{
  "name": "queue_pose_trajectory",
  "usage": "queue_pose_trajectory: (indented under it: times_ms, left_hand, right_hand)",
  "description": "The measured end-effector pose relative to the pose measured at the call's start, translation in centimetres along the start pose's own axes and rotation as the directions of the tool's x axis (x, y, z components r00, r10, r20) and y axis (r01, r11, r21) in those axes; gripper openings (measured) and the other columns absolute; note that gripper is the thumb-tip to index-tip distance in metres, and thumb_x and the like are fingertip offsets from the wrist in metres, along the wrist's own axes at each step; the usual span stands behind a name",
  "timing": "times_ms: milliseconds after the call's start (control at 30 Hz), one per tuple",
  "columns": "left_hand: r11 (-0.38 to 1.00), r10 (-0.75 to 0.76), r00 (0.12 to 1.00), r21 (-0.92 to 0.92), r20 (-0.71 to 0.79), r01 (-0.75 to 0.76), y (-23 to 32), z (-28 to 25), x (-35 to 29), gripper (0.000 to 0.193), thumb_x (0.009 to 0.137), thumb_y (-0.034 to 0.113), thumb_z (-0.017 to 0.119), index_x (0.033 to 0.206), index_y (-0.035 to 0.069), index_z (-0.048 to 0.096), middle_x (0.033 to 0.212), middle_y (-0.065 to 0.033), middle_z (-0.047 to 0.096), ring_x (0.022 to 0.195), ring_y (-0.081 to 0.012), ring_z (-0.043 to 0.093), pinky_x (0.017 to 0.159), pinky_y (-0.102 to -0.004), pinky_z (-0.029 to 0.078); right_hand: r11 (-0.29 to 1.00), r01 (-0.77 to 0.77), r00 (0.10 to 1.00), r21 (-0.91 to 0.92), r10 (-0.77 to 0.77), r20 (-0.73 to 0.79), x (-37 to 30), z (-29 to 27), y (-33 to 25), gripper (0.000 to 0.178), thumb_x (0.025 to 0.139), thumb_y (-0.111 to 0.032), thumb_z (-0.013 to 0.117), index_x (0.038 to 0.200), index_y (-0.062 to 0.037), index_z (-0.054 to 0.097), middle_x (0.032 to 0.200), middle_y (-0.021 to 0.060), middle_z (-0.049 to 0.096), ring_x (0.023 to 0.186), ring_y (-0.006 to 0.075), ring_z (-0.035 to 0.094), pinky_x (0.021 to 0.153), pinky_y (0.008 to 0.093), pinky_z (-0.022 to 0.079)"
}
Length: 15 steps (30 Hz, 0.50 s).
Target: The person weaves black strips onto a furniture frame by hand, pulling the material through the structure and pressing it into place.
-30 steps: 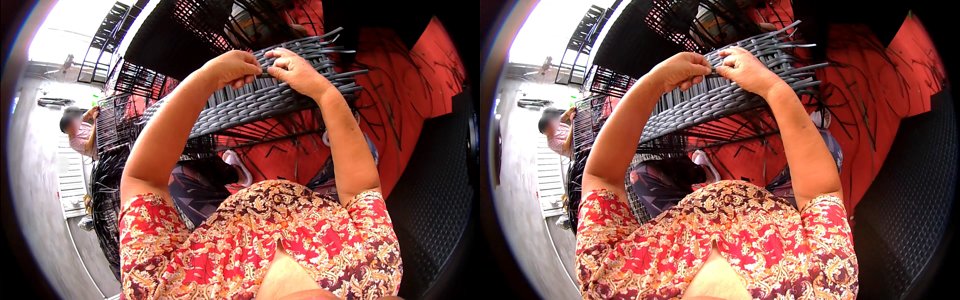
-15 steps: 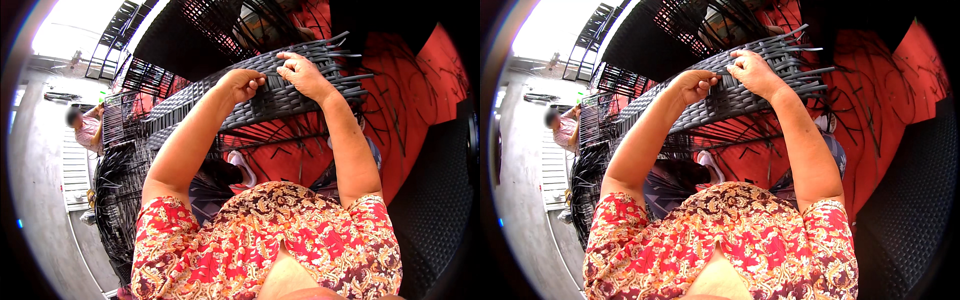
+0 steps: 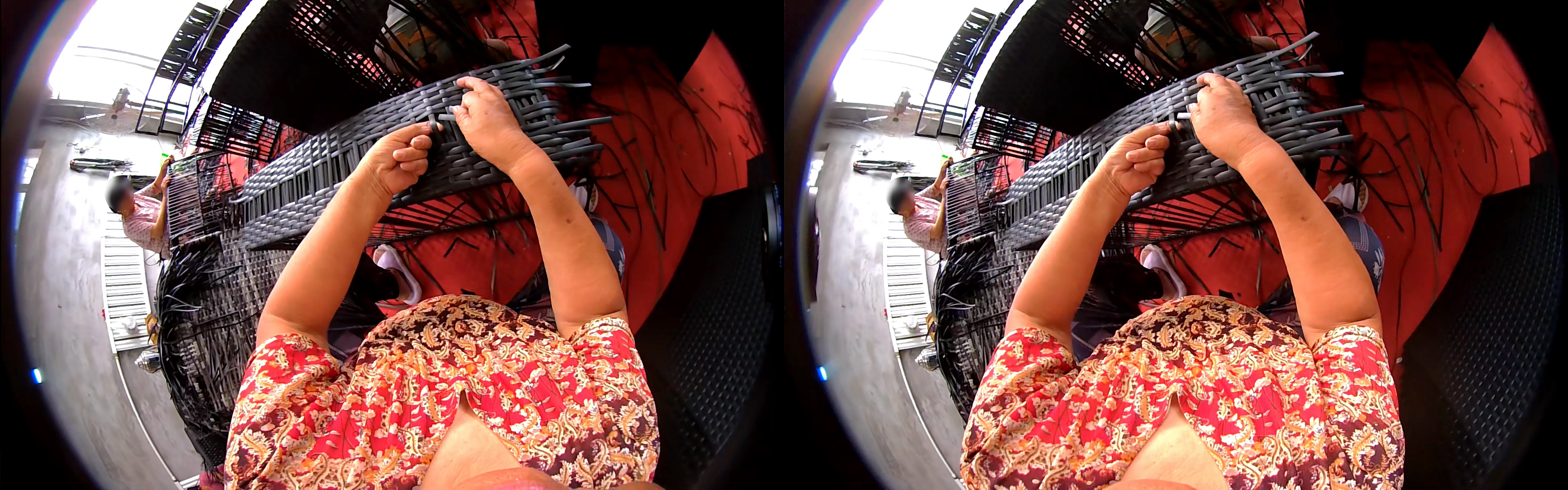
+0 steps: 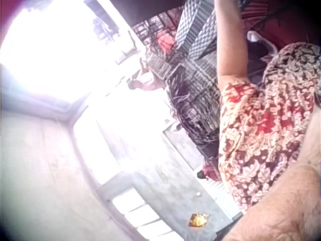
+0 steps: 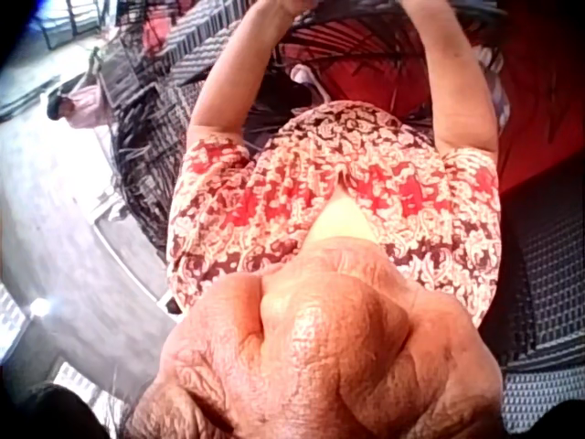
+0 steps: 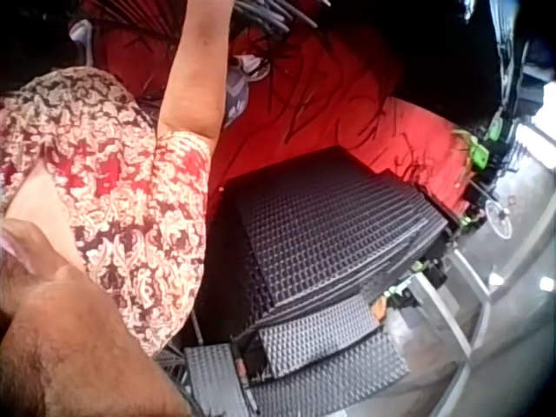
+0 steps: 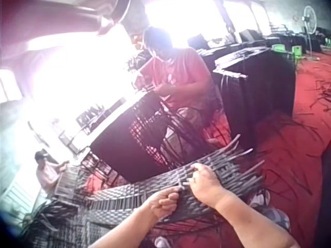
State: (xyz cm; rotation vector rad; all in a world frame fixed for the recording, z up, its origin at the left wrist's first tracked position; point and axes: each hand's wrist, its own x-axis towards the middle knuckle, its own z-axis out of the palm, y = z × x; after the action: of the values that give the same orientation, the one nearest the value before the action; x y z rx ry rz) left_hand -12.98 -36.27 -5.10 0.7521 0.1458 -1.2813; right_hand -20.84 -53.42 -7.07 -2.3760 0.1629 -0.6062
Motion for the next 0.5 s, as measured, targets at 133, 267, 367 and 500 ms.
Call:
queue_pose_trajectory:
  times_ms: [133,267,367,500]
  left_hand:
    - [0.994,0.095,0.994,-0.059,0.044,-0.093,-0.9,-0.2,-0.2,0.022,0.096,0.012,0.039,0.109,-0.003,0.050,0.062,0.0010,0.049,0.032,0.0005,0.034,0.030,-0.0149,0.027]
    - [0.995,0.075,0.995,0.062,0.063,-0.079,-1.0,0.1,-0.4,0.026,0.095,0.011,0.040,0.118,0.001,0.048,0.064,0.0009,0.051,0.033,0.0006,0.033,0.030,-0.0144,0.027]
    - [0.928,0.035,0.992,0.373,-0.121,0.013,0.0,1.8,-0.5,0.032,0.094,0.009,0.043,0.125,0.005,0.045,0.065,0.0006,0.053,0.035,0.0001,0.032,0.031,-0.0143,0.027]
    - [0.557,0.122,0.959,0.817,-0.255,0.147,1.8,3.4,-0.2,0.037,0.089,0.011,0.052,0.126,0.007,0.049,0.064,0.0002,0.053,0.037,-0.0011,0.036,0.032,-0.0145,0.027]
  right_hand:
    - [0.994,0.037,0.997,-0.104,-0.029,0.076,-0.3,-0.2,-0.4,0.024,0.085,-0.021,0.055,0.093,-0.0008,0.064,0.130,0.0065,0.047,0.123,0.0245,0.038,0.101,0.0399,0.029]
    - [0.994,0.108,0.975,-0.003,-0.106,0.197,-0.1,-1.2,-0.2,0.022,0.085,-0.023,0.054,0.087,-0.0050,0.066,0.132,0.0035,0.046,0.126,0.0230,0.035,0.102,0.0412,0.025]
    - [0.993,0.115,0.973,-0.031,-0.107,0.207,-0.1,-1.2,-0.3,0.022,0.084,-0.023,0.053,0.082,-0.0064,0.067,0.132,0.0024,0.046,0.125,0.0227,0.035,0.102,0.0411,0.025]
    - [0.990,0.135,0.970,-0.046,-0.122,0.211,0.0,-1.2,-0.2,0.020,0.083,-0.022,0.053,0.084,-0.0072,0.067,0.132,0.0022,0.046,0.125,0.0228,0.035,0.101,0.0415,0.025]
